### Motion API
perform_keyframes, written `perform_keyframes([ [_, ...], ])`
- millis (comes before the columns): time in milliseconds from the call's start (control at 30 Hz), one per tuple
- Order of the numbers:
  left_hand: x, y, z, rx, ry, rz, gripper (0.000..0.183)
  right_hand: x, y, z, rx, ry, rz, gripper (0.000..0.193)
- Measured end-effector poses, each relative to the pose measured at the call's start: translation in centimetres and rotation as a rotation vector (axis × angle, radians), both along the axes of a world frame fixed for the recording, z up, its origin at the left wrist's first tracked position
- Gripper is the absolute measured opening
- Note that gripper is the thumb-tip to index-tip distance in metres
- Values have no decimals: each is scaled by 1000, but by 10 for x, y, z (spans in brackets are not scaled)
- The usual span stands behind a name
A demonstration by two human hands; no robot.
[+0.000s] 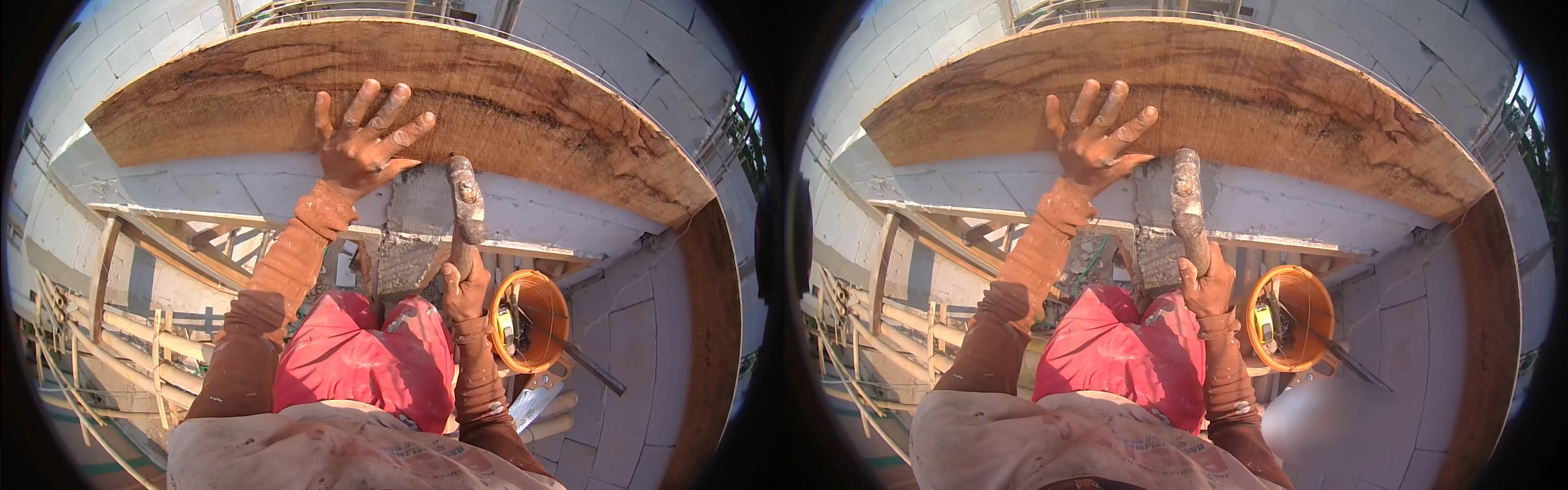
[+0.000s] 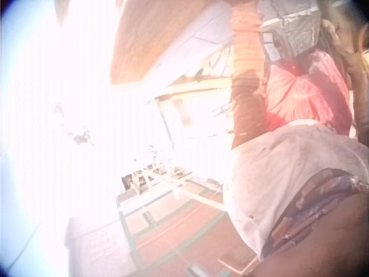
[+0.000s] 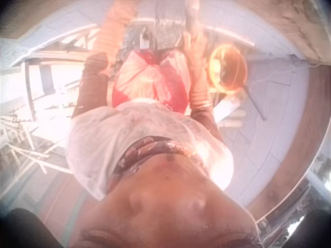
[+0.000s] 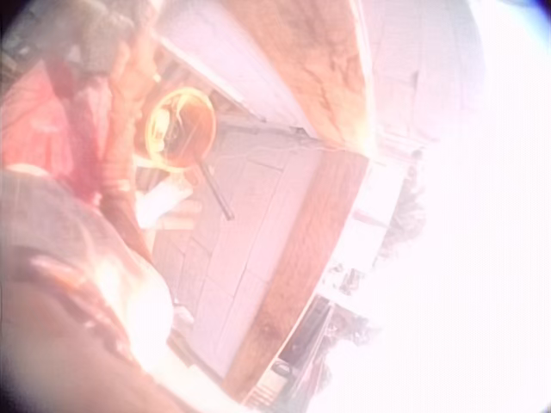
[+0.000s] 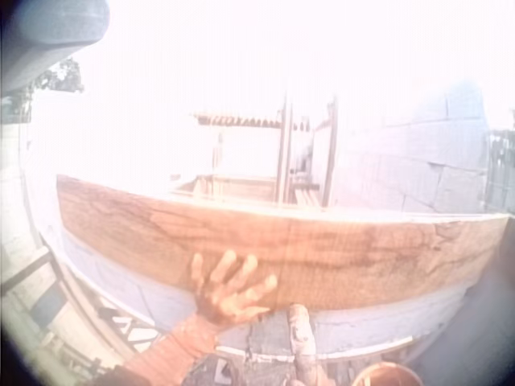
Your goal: The person installs wooden boards as formwork for a curved concrete structure, using a hammer to drive nails into the wood and pliers to pull out or adjust nails.
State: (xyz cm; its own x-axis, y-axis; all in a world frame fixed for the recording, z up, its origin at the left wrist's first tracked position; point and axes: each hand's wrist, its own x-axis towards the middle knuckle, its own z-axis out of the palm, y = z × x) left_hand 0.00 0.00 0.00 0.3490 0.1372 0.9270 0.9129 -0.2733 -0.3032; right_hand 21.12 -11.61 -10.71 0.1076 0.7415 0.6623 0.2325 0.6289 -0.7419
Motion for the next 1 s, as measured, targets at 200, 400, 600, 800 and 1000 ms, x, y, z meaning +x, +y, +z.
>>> perform_keyframes([
  [200, 4, -15, -12, -48, -52, -8, 66, 9, -33, -15, 107, -114, -47, 30],
  [400, 2, -9, -3, -31, -41, -39, 70, 0, -1, 2, -266, -143, 6, 28],
  [600, 0, 3, 3, 16, -39, -55, 76, 4, -49, -2, -165, -119, 1, 30],
  [800, -7, 8, -1, 2, -87, -118, 77, 41, -144, -23, -521, -215, -58, 30],
  [1000, -3, 4, -8, -75, -90, -157, 78, 80, -273, -81, -1051, -179, -381, 37],
])
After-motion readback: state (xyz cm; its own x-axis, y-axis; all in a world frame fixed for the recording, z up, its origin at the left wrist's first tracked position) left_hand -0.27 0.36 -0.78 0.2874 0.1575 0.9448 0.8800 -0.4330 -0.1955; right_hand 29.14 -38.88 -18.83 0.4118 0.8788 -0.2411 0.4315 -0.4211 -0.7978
